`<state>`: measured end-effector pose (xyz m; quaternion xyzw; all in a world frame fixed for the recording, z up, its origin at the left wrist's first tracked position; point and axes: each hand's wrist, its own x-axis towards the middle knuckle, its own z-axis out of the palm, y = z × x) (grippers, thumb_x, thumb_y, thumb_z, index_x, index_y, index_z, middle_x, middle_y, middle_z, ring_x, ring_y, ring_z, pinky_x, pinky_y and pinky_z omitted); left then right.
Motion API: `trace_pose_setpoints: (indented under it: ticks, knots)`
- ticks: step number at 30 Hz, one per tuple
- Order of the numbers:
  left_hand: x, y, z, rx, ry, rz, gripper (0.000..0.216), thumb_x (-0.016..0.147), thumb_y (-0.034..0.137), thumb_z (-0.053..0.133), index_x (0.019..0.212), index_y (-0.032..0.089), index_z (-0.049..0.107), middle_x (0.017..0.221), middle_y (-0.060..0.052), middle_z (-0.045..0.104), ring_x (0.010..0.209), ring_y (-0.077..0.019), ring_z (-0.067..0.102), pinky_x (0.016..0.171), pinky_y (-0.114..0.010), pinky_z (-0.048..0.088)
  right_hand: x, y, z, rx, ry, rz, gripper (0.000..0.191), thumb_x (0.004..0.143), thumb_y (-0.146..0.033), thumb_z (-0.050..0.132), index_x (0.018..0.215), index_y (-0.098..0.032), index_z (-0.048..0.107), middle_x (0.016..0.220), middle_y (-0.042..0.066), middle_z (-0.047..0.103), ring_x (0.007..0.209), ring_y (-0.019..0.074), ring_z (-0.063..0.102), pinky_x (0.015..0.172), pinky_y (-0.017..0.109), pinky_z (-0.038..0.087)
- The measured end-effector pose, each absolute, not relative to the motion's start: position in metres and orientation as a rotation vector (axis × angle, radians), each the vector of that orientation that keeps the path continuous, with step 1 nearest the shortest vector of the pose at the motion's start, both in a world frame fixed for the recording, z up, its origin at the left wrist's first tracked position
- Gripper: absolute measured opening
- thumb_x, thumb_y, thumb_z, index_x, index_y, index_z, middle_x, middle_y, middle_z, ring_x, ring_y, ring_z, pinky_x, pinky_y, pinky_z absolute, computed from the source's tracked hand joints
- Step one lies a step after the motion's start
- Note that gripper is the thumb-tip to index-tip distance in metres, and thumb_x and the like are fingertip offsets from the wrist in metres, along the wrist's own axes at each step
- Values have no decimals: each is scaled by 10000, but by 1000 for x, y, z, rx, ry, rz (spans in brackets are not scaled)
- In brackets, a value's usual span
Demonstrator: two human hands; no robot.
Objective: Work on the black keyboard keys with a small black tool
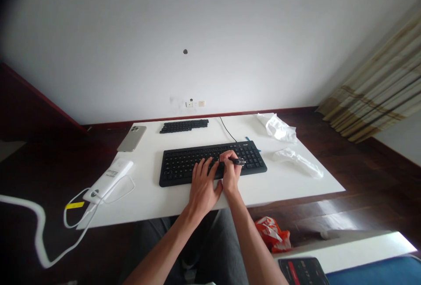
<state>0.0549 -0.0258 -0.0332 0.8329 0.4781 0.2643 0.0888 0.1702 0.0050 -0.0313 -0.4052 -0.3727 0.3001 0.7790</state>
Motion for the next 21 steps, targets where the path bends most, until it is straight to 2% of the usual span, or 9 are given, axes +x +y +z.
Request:
trace_pose_setpoints:
  ticks: [3, 6, 9, 11, 14, 16, 18, 21]
  knots:
    - [52, -19, -24, 2444, 1323, 925, 631, 897, 157, 592, 1517, 230, 503, 1562, -98, 525, 1498, -314, 414, 1271, -559, 366, 170, 1, -32, -971, -912, 471, 147, 920, -284, 554, 778, -246, 556, 894, 35, 594, 908, 223, 568, 898, 386, 471]
    - [49, -8, -11, 2421, 1207, 1061, 727, 932, 131, 547, 1618, 258, 343, 1551, -94, 528, 1491, -285, 424, 1244, -519, 416, 170, -2, -30, -1032, -1007, 331, 187, 973, -379, 506, 891, -262, 626, 1072, 71, 608, 1093, 269, 568, 1034, 442, 447]
    - [49, 5, -2, 2491, 1092, 1050, 764, 984, 204, 551, 1669, 251, 215, 1503, -105, 569, 1447, -289, 471, 1219, -510, 420, 169, -4, -28, -1059, -1098, 388, 298, 1017, -467, 453, 1113, -271, 656, 1211, 95, 611, 1171, 287, 570, 1070, 456, 450]
    - [49, 16, 0, 2568, 1023, 944, 740, 1019, 293, 548, 1672, 245, 202, 1380, -104, 649, 1318, -283, 571, 1145, -487, 469, 168, -4, -28, -1057, -1129, 468, 360, 1045, -486, 422, 1263, -273, 614, 1264, 104, 613, 1169, 280, 589, 1058, 445, 469]
    - [43, 41, 3, 2636, 988, 853, 542, 1062, 343, 483, 1589, 255, 389, 1193, -80, 710, 1095, -260, 648, 1003, -430, 520, 168, -2, -31, -1126, -1166, 491, 372, 1049, -474, 465, 1332, -262, 584, 1278, 114, 636, 1160, 274, 611, 1034, 435, 485]
    - [33, 68, 6, 2573, 998, 951, 356, 1070, 318, 466, 1403, 255, 574, 1159, -73, 712, 1080, -247, 642, 981, -382, 506, 168, -2, -33, -1221, -1175, 453, 329, 1006, -444, 582, 1267, -249, 626, 1224, 109, 679, 1125, 273, 632, 990, 423, 502]
    - [16, 100, 8, 2352, 1105, 1154, 273, 1073, 342, 464, 1238, 215, 642, 1105, -85, 713, 1020, -233, 650, 914, -334, 498, 169, -5, -33, -1308, -1179, 391, 241, 953, -393, 679, 1141, -244, 676, 1128, 89, 718, 1039, 260, 653, 928, 403, 516]
    - [-19, 144, 7, 1935, 1320, 1293, 249, 1011, 419, 584, 1018, 185, 670, 786, -24, 641, 726, -190, 579, 721, -286, 442, 174, -14, -34, -1392, -1215, 297, 138, 910, -326, 725, 1028, -255, 719, 1048, 70, 737, 941, 250, 647, 865, 401, 523]
